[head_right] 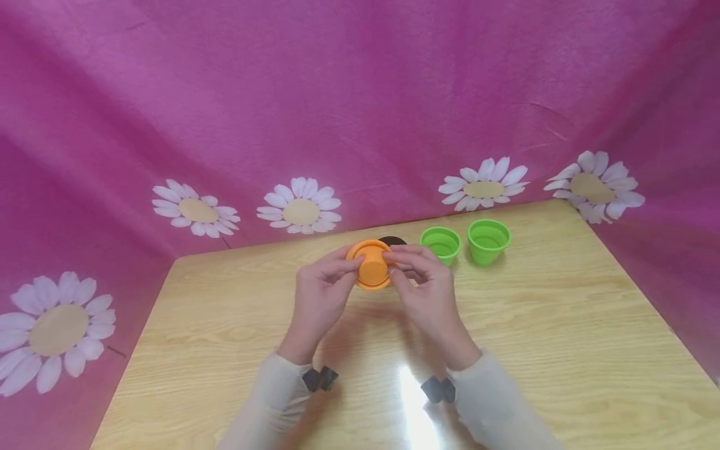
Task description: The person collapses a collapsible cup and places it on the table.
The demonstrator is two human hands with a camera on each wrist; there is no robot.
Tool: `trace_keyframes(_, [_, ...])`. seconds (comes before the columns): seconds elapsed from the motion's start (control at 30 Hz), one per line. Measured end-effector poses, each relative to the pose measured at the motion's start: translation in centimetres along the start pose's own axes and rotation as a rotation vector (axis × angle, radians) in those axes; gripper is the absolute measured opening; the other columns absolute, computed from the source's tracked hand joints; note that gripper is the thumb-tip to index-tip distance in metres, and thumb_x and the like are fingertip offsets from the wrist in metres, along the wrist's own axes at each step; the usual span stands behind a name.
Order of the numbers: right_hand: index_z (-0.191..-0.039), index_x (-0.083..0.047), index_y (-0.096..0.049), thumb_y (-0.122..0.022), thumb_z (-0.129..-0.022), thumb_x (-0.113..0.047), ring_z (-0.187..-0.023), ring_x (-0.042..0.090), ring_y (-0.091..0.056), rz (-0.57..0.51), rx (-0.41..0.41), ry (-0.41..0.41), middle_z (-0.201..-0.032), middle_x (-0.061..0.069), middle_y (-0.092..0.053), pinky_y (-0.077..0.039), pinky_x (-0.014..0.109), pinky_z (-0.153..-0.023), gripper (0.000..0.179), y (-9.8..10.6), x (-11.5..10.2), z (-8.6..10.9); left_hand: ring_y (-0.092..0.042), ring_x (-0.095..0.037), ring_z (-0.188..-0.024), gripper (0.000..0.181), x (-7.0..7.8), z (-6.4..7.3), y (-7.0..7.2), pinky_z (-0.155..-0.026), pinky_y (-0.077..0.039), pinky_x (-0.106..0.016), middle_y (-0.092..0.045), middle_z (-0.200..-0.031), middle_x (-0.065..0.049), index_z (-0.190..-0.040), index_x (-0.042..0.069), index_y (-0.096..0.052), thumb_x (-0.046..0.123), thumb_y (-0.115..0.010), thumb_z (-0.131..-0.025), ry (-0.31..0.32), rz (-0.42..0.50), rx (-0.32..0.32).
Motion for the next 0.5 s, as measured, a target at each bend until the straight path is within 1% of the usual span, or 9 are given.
trace_keyframes(0.1, [-0.109, 0.011, -0.071, -0.063, -0.087, 0.019, -0.099, 0.014, -0.066, 0.015, -0.022, 0.027, -0.117, 0.021, -0.061, -0.059, 0.025, -0.085, 0.025, -0.1, -0.2, 0.0, -0.065, -0.018, -0.115, 0.019, 0.0, 0.0, 0.1, -0.084, -0.059, -0.028, -0.069, -0.124, -0.006, -0.109, 0.006, -0.077, 0.001, -0.074, -0.091, 0.007, -0.006, -0.002])
trace_keyframes(0.2, [-0.106, 0.009, -0.073, -0.062, -0.086, 0.021, -0.104, 0.016, -0.063, 0.059, -0.043, 0.068, -0.116, 0.019, -0.062, -0.059, 0.025, -0.084, 0.026, -0.2, -0.5, 0.0, -0.066, -0.019, -0.114, 0.018, 0.2, 0.1, 0.3, -0.084, -0.059, -0.029, -0.07, -0.123, -0.006, -0.107, 0.005, -0.078, 0.002, -0.075, -0.09, -0.003, 0.026, -0.01])
trace_keyframes(0.3, [-0.104, 0.007, -0.074, -0.063, -0.085, 0.022, -0.109, 0.019, -0.058, 0.127, -0.064, 0.117, -0.116, 0.017, -0.062, -0.059, 0.024, -0.084, 0.027, -0.2, -0.8, -0.1, -0.066, -0.02, -0.114, 0.016, 0.4, 0.2, 0.5, -0.085, -0.06, -0.032, -0.071, -0.121, -0.007, -0.105, 0.004, -0.079, 0.002, -0.075, -0.089, -0.034, 0.064, -0.013])
trace_keyframes(0.43, [-0.103, 0.002, -0.076, -0.065, -0.084, 0.02, -0.107, 0.022, -0.057, 0.242, -0.08, 0.176, -0.115, 0.014, -0.063, -0.057, 0.019, -0.083, 0.029, -0.2, -1.2, -0.2, -0.066, -0.019, -0.115, 0.015, 0.5, 0.2, 0.7, -0.087, -0.059, -0.032, -0.071, -0.119, -0.008, -0.103, 0.002, -0.078, -0.002, -0.074, -0.089, -0.062, 0.1, -0.03])
trace_keyframes(0.5, [-0.102, 0.0, -0.077, -0.066, -0.083, 0.02, -0.102, 0.023, -0.059, 0.299, -0.087, 0.209, -0.114, 0.013, -0.063, -0.056, 0.017, -0.081, 0.029, -0.2, -1.3, -0.2, -0.065, -0.019, -0.115, 0.015, 0.5, 0.2, 0.6, -0.087, -0.059, -0.031, -0.071, -0.12, -0.008, -0.103, 0.001, -0.078, -0.003, -0.073, -0.09, -0.078, 0.087, -0.049])
Point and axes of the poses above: each hand's wrist, its own z-axis away from the middle knuckle, its own y-axis out of the back of the hand, x = y × z, the point moved 4 cm from there along -z, towards the middle knuckle
